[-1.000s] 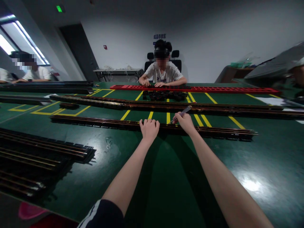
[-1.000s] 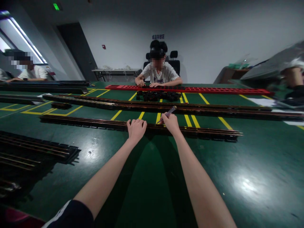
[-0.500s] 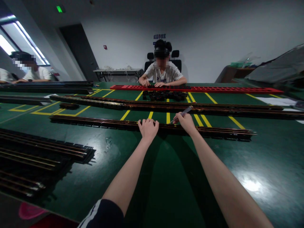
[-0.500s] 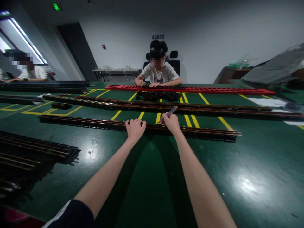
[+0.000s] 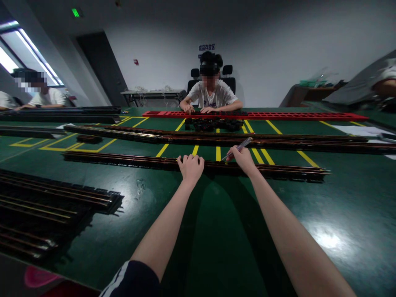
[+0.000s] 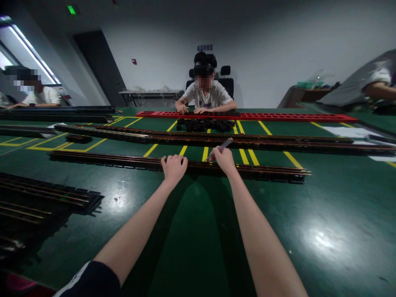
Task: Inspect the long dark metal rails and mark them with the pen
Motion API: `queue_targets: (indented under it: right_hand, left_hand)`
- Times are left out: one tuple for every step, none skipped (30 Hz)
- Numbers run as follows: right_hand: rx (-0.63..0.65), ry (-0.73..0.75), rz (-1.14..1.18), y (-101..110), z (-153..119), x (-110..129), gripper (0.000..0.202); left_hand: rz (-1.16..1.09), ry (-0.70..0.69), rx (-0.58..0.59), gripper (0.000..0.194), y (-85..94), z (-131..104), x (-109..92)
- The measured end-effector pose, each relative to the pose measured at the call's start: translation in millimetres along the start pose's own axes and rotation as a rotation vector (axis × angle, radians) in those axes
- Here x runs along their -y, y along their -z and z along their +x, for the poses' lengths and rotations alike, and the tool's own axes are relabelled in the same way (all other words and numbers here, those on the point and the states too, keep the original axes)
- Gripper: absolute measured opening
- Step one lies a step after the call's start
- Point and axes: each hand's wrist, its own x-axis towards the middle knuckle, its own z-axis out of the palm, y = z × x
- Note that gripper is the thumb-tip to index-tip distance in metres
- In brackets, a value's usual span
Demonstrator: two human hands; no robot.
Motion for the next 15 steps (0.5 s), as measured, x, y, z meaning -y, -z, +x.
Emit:
queue_targets:
  right_hand:
    - [0.001, 0.0, 0.003, 0.6, 0.3, -1.0, 0.025]
    - [0.001, -0.001, 0.007, 1.2, 0.6, -2.0, 0.025]
    - [0.003, -0.002, 0.01, 1.8, 0.9, -3.0, 0.024]
    - [0.005, -0.002, 0.012, 2.4, 1.2, -3.9, 0.024]
    - [0.004, -0.003, 0.014, 3.0, 1.6, -4.8, 0.024]
    - [0.0, -0.003, 0.013, 3.6, 1.9, -5.6, 0.024]
    - [-0.005, -0.004, 0.01, 4.2, 2.2, -6.3, 0.024]
    - [-0.012, -0.006, 0.008, 4.8, 2.6, -6.9, 0.024]
    - [-0.02, -0.008, 0.004, 5.4, 2.8, -7.3, 0.024]
    - [-0.027, -0.011, 0.001, 5.9, 2.9, -7.6, 0.024]
    - [-0.037, -0.016, -0.004, 6.2, 3.0, -7.6, 0.024]
    - [-0.048, -0.021, -0.009, 6.4, 2.9, -7.5, 0.025]
    - [-0.057, -0.026, -0.014, 6.4, 2.7, -7.1, 0.026]
    - [-0.065, -0.029, -0.02, 6.2, 2.4, -6.7, 0.026]
    - [-0.07, -0.031, -0.025, 5.9, 2.1, -6.2, 0.027]
  left_hand:
    - [-0.004, -0.005, 0.006, 0.044, 0.5, -0.4, -0.2]
    - [-0.004, -0.009, 0.011, 0.044, 0.9, -0.7, -0.3]
    - [-0.002, -0.013, 0.011, 0.044, 1.2, -0.9, -0.3]
    - [0.001, -0.017, 0.008, 0.045, 1.3, -1.0, -0.1]
    - [0.003, -0.022, 0.005, 0.045, 1.2, -1.2, 0.0]
    - [0.004, -0.028, 0.002, 0.045, 1.0, -1.4, 0.3]
    - [0.005, -0.034, 0.0, 0.045, 0.7, -1.7, 0.5]
    - [0.008, -0.042, -0.001, 0.045, 0.4, -2.1, 0.6]
    - [0.014, -0.054, -0.005, 0.045, 0.2, -2.7, 0.6]
    - [0.023, -0.076, -0.011, 0.045, -0.1, -3.3, 0.5]
    - [0.035, -0.107, -0.018, 0.045, -0.2, -3.9, 0.0]
    - [0.046, -0.148, -0.024, 0.045, -0.3, -4.7, -0.6]
    - [0.055, -0.192, -0.027, 0.045, -0.3, -5.3, -1.6]
    - [0.06, -0.236, -0.028, 0.045, -0.4, -6.0, -2.8]
    - [0.061, -0.274, -0.026, 0.045, -0.5, -6.5, -4.1]
